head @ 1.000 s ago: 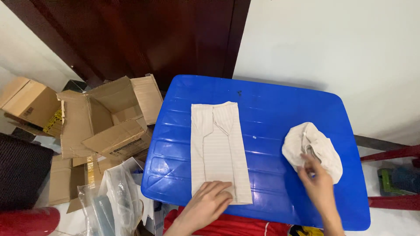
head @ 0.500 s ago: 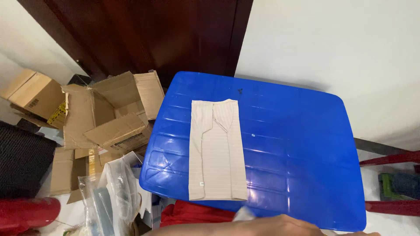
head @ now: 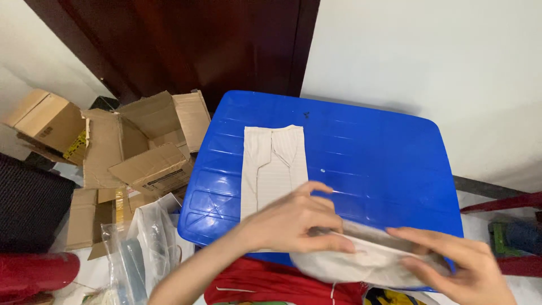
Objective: Folding a small white t-shirt and inserting it into a clear plastic bag
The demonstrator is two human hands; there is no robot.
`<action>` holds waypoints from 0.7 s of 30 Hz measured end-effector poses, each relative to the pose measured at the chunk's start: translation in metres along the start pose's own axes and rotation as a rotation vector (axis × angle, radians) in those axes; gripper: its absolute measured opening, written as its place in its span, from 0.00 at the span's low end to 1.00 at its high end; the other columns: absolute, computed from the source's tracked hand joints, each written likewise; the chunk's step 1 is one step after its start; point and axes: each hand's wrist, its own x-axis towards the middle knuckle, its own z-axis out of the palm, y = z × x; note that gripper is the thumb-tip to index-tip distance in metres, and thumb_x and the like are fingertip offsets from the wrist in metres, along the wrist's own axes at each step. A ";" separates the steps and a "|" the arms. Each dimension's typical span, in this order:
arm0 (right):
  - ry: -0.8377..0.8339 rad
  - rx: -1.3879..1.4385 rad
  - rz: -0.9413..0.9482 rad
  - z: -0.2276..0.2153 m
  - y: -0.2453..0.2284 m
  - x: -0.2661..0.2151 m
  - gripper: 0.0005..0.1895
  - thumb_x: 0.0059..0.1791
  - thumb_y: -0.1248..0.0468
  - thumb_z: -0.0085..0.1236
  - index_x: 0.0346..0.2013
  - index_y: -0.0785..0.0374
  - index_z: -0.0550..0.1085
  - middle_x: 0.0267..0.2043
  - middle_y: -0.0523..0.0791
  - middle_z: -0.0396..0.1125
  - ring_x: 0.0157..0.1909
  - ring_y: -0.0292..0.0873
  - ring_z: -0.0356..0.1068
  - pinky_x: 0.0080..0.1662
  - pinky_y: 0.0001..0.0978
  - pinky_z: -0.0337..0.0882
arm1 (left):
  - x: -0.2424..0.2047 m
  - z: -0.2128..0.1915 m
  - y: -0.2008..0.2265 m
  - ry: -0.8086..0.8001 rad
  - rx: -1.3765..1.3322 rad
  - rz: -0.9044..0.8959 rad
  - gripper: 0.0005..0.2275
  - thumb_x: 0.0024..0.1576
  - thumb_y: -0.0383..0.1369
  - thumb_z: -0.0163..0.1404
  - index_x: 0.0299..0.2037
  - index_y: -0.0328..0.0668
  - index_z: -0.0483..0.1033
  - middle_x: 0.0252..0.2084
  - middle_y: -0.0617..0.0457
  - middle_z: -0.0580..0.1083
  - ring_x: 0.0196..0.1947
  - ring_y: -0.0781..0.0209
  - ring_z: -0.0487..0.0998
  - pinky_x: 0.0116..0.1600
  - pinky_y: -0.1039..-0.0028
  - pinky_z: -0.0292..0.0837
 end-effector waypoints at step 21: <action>-0.081 0.110 -0.558 0.003 -0.015 0.023 0.09 0.40 0.60 0.50 0.18 0.61 0.72 0.20 0.39 0.65 0.29 0.40 0.63 0.42 0.33 0.63 | 0.009 -0.031 0.025 0.048 0.091 0.187 0.12 0.55 0.38 0.41 0.24 0.41 0.70 0.15 0.57 0.61 0.20 0.64 0.63 0.43 0.71 0.59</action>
